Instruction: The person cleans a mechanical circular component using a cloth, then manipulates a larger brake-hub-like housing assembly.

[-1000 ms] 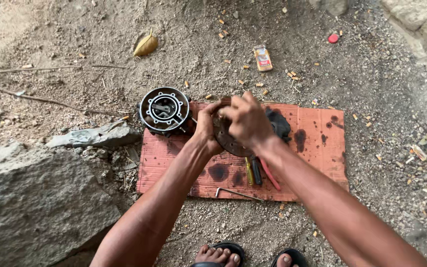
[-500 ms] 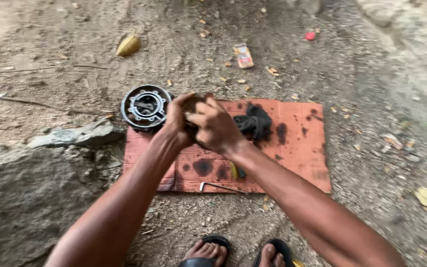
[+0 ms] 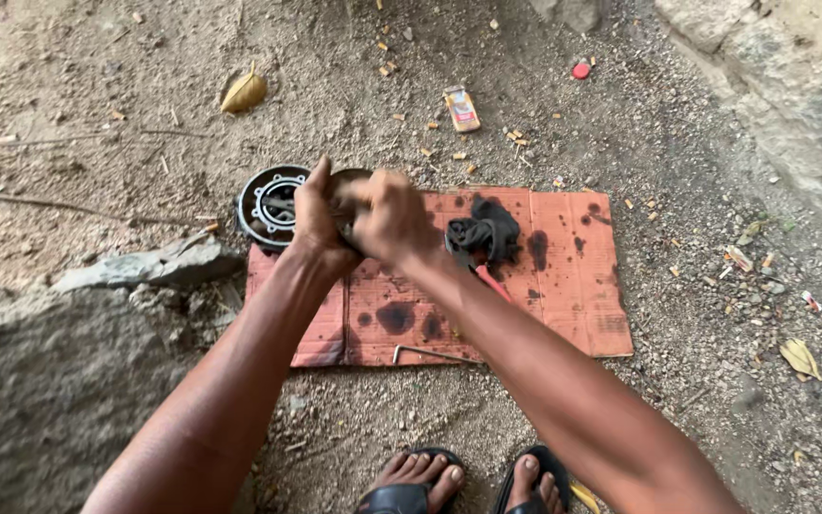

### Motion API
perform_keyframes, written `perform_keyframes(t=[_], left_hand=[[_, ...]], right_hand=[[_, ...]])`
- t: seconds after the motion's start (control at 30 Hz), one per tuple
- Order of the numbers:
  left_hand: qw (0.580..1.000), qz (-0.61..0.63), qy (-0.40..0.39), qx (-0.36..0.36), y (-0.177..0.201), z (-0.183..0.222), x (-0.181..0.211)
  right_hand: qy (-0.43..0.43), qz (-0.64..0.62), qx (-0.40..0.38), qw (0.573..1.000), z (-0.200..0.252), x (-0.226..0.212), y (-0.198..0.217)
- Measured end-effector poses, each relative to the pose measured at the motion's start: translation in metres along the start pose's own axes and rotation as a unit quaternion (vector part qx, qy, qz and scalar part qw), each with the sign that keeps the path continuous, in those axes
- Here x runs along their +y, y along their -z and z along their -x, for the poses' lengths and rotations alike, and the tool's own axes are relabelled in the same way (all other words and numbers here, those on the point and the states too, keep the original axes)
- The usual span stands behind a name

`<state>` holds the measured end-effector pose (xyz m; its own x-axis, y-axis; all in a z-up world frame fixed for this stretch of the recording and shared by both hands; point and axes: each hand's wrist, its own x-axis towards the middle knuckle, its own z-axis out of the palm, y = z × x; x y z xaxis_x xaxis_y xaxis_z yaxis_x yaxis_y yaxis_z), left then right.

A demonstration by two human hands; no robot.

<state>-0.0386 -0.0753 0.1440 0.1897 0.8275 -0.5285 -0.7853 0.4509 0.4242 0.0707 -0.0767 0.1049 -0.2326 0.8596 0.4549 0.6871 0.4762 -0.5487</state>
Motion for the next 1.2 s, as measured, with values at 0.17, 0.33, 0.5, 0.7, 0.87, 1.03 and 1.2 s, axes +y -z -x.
perform_keyframes(t=[0.17,0.33,0.5,0.7,0.87,1.03,1.2], left_hand=[[0.999,-0.040,0.020,0.009,0.004,-0.016,-0.006],[0.999,-0.046,0.008,0.008,0.010,-0.031,-0.006],[0.994,-0.009,0.073,0.081,0.012,-0.048,-0.017],[0.995,-0.063,0.046,0.057,0.023,-0.071,-0.011],[0.999,-0.049,0.018,-0.004,0.030,-0.075,-0.013],[0.997,-0.022,0.069,0.007,0.030,-0.071,-0.016],[0.996,-0.054,0.044,-0.061,0.025,-0.066,-0.017]], right_hand=[[0.054,0.044,0.029,0.997,0.004,0.018,-0.003],[-0.012,-0.001,0.010,1.000,0.013,0.026,-0.015],[-0.015,0.004,0.038,0.999,0.017,0.038,-0.017],[-0.027,-0.054,0.047,0.997,0.018,0.052,-0.026],[-0.037,-0.054,0.068,0.996,0.012,0.051,-0.029],[-0.102,-0.031,0.060,0.993,0.015,0.050,-0.024],[-0.018,-0.027,0.073,0.997,0.022,0.058,-0.029]])
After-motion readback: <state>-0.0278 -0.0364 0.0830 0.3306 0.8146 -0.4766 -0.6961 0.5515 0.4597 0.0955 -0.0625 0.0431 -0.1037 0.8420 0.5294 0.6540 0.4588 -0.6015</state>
